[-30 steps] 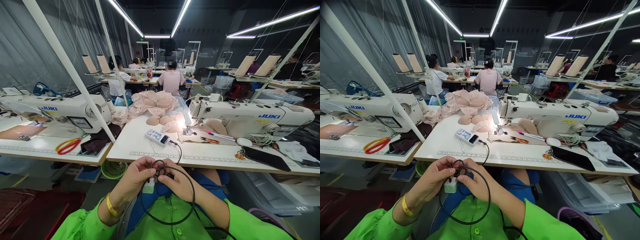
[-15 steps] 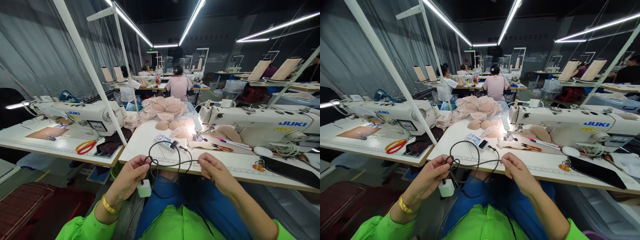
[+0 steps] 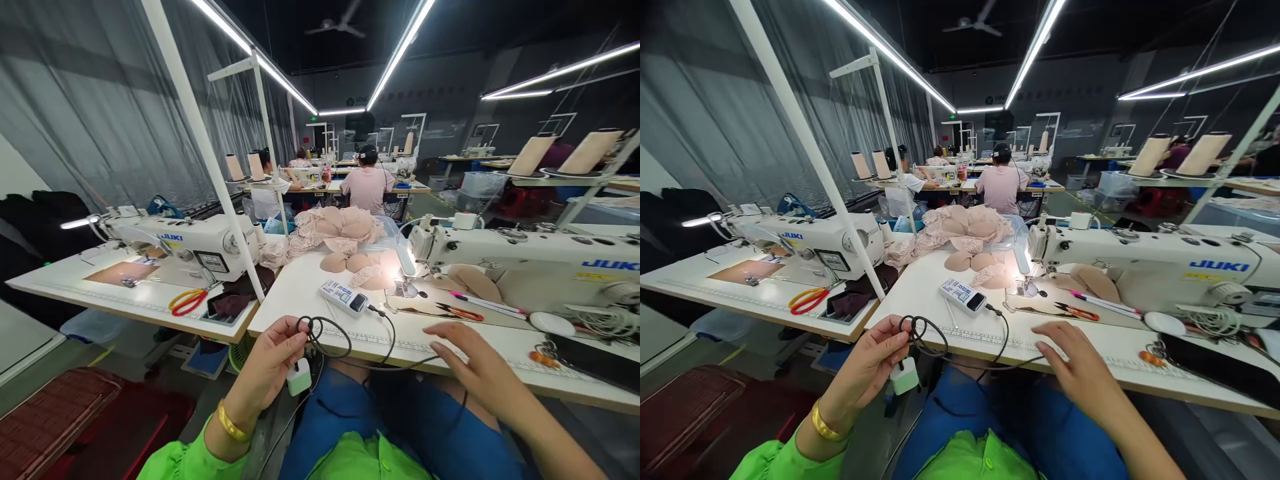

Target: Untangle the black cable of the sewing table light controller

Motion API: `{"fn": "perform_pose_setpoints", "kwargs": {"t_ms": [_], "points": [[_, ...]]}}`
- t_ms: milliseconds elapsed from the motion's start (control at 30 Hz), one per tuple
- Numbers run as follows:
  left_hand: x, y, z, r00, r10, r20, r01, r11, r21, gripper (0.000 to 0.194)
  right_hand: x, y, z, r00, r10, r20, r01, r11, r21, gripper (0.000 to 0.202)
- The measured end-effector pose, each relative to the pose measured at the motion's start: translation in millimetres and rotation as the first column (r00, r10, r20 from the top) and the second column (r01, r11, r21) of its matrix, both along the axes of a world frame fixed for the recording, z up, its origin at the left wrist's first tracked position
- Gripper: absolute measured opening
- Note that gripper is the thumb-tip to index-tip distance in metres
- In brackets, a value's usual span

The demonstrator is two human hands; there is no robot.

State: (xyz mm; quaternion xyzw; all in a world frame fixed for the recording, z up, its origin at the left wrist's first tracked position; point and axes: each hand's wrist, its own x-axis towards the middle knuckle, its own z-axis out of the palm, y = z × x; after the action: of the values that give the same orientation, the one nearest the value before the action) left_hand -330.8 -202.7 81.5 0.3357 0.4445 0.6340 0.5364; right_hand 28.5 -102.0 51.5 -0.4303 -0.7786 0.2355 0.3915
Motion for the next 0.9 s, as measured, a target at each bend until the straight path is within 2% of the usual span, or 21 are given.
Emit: {"fn": "perform_pose_setpoints", "kwargs": {"t_ms": [67, 133, 200, 233, 300, 333, 367, 400, 467, 500, 533, 567, 600, 667, 700, 733, 767, 800, 867, 900], "points": [[9, 3, -2.6, 0.995, -0.013, -0.104, 0.011, 1.000, -0.019, 0.038, -30, -13, 21.1, 0.999, 0.048, 0.021, -0.051, 0.990, 0.133, 0.031], [18, 6, -4.9, 0.977, -0.043, -0.210, 0.040, 0.999, -0.018, 0.038, -65, -26, 40.7, 0.979, 0.189, 0.079, -0.202, 0.954, 0.223, 0.033], [26, 8, -7.0, 0.959, -0.087, -0.268, 0.092, 0.996, 0.008, 0.035, -97, -34, 53.2, 0.946, 0.259, 0.194, -0.299, 0.928, 0.223, 0.040], [28, 9, -8.4, 0.956, -0.098, -0.275, 0.109, 0.994, 0.023, 0.034, -110, -36, 56.3, 0.925, 0.284, 0.254, -0.340, 0.915, 0.215, 0.030], [27, 11, -12.1, 0.961, -0.093, -0.259, 0.103, 0.994, 0.025, 0.035, -125, -35, 58.5, 0.898, 0.372, 0.234, -0.418, 0.886, 0.200, 0.027], [25, 11, -14.5, 0.967, -0.084, -0.240, 0.087, 0.996, 0.002, 0.036, -128, -34, 58.7, 0.903, 0.411, 0.122, -0.428, 0.883, 0.192, 0.028], [21, 12, -17.3, 0.974, -0.080, -0.214, 0.074, 0.997, -0.038, 0.039, -126, -32, 58.7, 0.897, 0.437, -0.063, -0.420, 0.889, 0.183, 0.027], [17, 12, -20.0, 0.980, -0.080, -0.182, 0.066, 0.994, -0.085, 0.042, -122, -29, 58.5, 0.853, 0.430, -0.294, -0.399, 0.903, 0.161, 0.025], [10, 11, -24.0, 0.989, -0.088, -0.115, 0.069, 0.984, -0.163, 0.046, -109, -23, 56.7, 0.637, 0.317, -0.703, -0.383, 0.921, 0.068, 0.023], [7, 10, -24.7, 0.992, -0.088, -0.088, 0.071, 0.981, -0.183, 0.047, -100, -20, 54.4, 0.523, 0.245, -0.816, -0.411, 0.911, 0.011, 0.024], [4, 10, -24.4, 0.995, -0.081, -0.066, 0.067, 0.980, -0.190, 0.048, -91, -17, 51.0, 0.447, 0.196, -0.873, -0.465, 0.885, -0.039, 0.027], [3, 9, -23.1, 0.996, -0.071, -0.051, 0.060, 0.980, -0.190, 0.049, -82, -15, 46.8, 0.425, 0.182, -0.887, -0.544, 0.835, -0.089, 0.030], [2, 8, -21.3, 0.998, -0.056, -0.041, 0.048, 0.982, -0.185, 0.049, -73, -14, 42.3, 0.450, 0.207, -0.869, -0.634, 0.759, -0.148, 0.033], [0, 7, -17.3, 0.998, -0.041, -0.037, 0.035, 0.985, -0.166, 0.048, -54, -17, 35.4, 0.565, 0.359, -0.743, -0.778, 0.532, -0.334, 0.041], [0, 6, -15.9, 0.998, -0.045, -0.042, 0.038, 0.987, -0.157, 0.047, -46, -20, 34.0, 0.613, 0.448, -0.650, -0.787, 0.418, -0.454, 0.044], [0, 5, -15.2, 0.997, -0.061, -0.051, 0.052, 0.987, -0.152, 0.045, -38, -25, 34.1, 0.637, 0.518, -0.572, -0.767, 0.348, -0.539, 0.044], [0, 4, -15.1, 0.995, -0.081, -0.062, 0.071, 0.986, -0.150, 0.044, -31, -30, 35.5, 0.650, 0.552, -0.522, -0.748, 0.344, -0.568, 0.041], [1, 3, -15.5, 0.992, -0.101, -0.072, 0.089, 0.984, -0.151, 0.043, -24, -34, 37.4, 0.661, 0.546, -0.515, -0.747, 0.413, -0.521, 0.034], [3, 1, -16.4, 0.987, -0.136, -0.083, 0.122, 0.980, -0.156, 0.042, -13, -39, 39.9, 0.645, 0.459, -0.611, -0.707, 0.662, -0.248, 0.027], [3, -1, -16.4, 0.986, -0.145, -0.084, 0.131, 0.979, -0.155, 0.042, -8, -39, 39.7, 0.608, 0.410, -0.680, -0.633, 0.767, -0.104, 0.030]]}}
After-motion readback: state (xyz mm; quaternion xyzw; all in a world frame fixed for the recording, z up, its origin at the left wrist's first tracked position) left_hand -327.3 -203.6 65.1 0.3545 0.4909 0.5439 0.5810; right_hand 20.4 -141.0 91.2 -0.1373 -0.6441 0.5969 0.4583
